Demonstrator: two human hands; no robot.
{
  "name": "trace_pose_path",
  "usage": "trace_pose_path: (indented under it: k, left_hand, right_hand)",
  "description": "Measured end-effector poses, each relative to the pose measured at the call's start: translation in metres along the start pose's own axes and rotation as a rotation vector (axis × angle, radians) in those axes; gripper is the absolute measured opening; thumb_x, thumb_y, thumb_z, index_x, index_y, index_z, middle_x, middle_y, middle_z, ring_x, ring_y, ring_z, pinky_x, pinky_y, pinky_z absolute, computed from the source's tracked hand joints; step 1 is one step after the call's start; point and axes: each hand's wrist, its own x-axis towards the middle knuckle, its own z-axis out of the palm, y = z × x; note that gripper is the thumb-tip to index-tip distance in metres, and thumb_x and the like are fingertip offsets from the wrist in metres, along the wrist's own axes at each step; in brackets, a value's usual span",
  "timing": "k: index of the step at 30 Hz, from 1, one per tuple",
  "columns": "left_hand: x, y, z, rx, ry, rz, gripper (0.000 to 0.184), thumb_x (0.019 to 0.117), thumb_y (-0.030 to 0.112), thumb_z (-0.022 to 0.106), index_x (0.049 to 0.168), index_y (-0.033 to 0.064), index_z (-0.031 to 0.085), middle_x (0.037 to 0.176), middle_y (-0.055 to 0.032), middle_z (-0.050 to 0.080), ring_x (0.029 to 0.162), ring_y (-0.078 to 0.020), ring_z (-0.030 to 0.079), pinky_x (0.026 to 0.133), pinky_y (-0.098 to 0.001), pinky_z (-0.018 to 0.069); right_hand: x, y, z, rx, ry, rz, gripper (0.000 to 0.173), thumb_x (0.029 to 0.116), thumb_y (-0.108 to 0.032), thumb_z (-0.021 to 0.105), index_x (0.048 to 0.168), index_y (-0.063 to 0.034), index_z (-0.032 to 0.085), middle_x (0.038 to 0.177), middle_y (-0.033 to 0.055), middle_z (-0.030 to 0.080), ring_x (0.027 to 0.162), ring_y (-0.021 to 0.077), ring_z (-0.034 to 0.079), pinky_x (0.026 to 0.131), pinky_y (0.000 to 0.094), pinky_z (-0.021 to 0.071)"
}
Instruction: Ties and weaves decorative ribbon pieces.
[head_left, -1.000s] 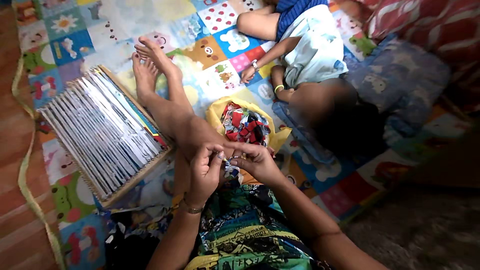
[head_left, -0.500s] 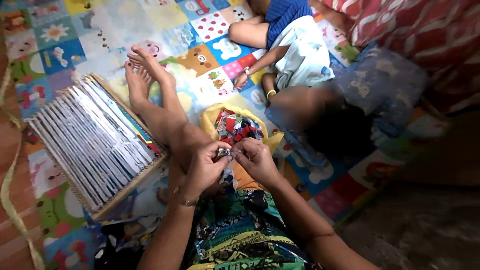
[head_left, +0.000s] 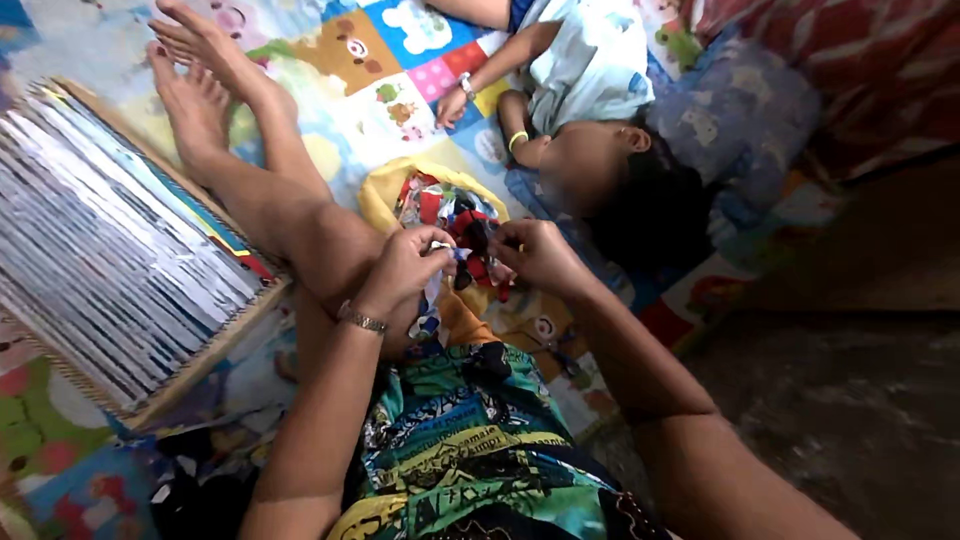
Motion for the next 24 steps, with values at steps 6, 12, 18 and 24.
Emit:
trace_pose_path:
  k: [6, 12, 18, 24]
  left_hand:
    - [0.01, -0.008, -0.003, -0.262, 0.154, -0.088, 0.011, 0.0984, -0.003, 0.056, 0.106, 0.0009, 0.062, 0.084, -0.002, 0.07, 0.073, -0.0116, 0.071, 0.072, -0.0314, 0.0632]
    - [0.018, -0.007, -0.001, -0.466, 0.306, -0.14, 0.012, 0.1005, 0.0, 0.056, 0.11, 0.0034, 0.063, 0.093, -0.0055, 0.071, 0.082, -0.0167, 0.072, 0.076, -0.0358, 0.0631]
    - [0.007, -0.007, -0.003, -0.585, 0.324, -0.089, 0.011, 0.1022, 0.004, 0.054, 0.107, 0.0106, 0.062, 0.098, -0.0032, 0.07, 0.085, -0.015, 0.07, 0.077, -0.0353, 0.0618]
    - [0.001, -0.011, -0.009, -0.703, 0.3, -0.065, 0.014, 0.1038, 0.005, 0.053, 0.112, 0.0079, 0.064, 0.094, -0.0057, 0.069, 0.08, -0.0149, 0.068, 0.073, -0.0324, 0.0604]
  right_hand:
    - [-0.037, 0.082, 0.011, -0.352, -0.388, 0.422, 0.018, 0.098, -0.014, 0.063, 0.104, 0.0015, 0.071, 0.096, 0.0238, 0.069, 0.093, 0.0433, 0.067, 0.082, 0.066, 0.0521]
    - [-0.149, 0.166, 0.064, -0.452, -0.473, 0.491, 0.051, 0.0969, -0.013, 0.065, 0.145, -0.003, 0.052, 0.15, 0.0326, 0.041, 0.137, 0.0563, 0.04, 0.102, 0.0726, 0.0412]
    - [-0.202, 0.202, 0.059, -0.529, -0.266, 0.178, 0.037, 0.0982, -0.019, 0.063, 0.135, -0.0134, 0.065, 0.141, 0.0234, 0.057, 0.137, 0.047, 0.047, 0.109, 0.0644, 0.04]
    - [-0.213, 0.187, 0.055, -0.505, -0.264, 0.373, 0.037, 0.0901, -0.013, 0.073, 0.126, -0.0086, 0.071, 0.151, 0.0249, 0.048, 0.14, 0.0452, 0.044, 0.11, 0.0584, 0.0439]
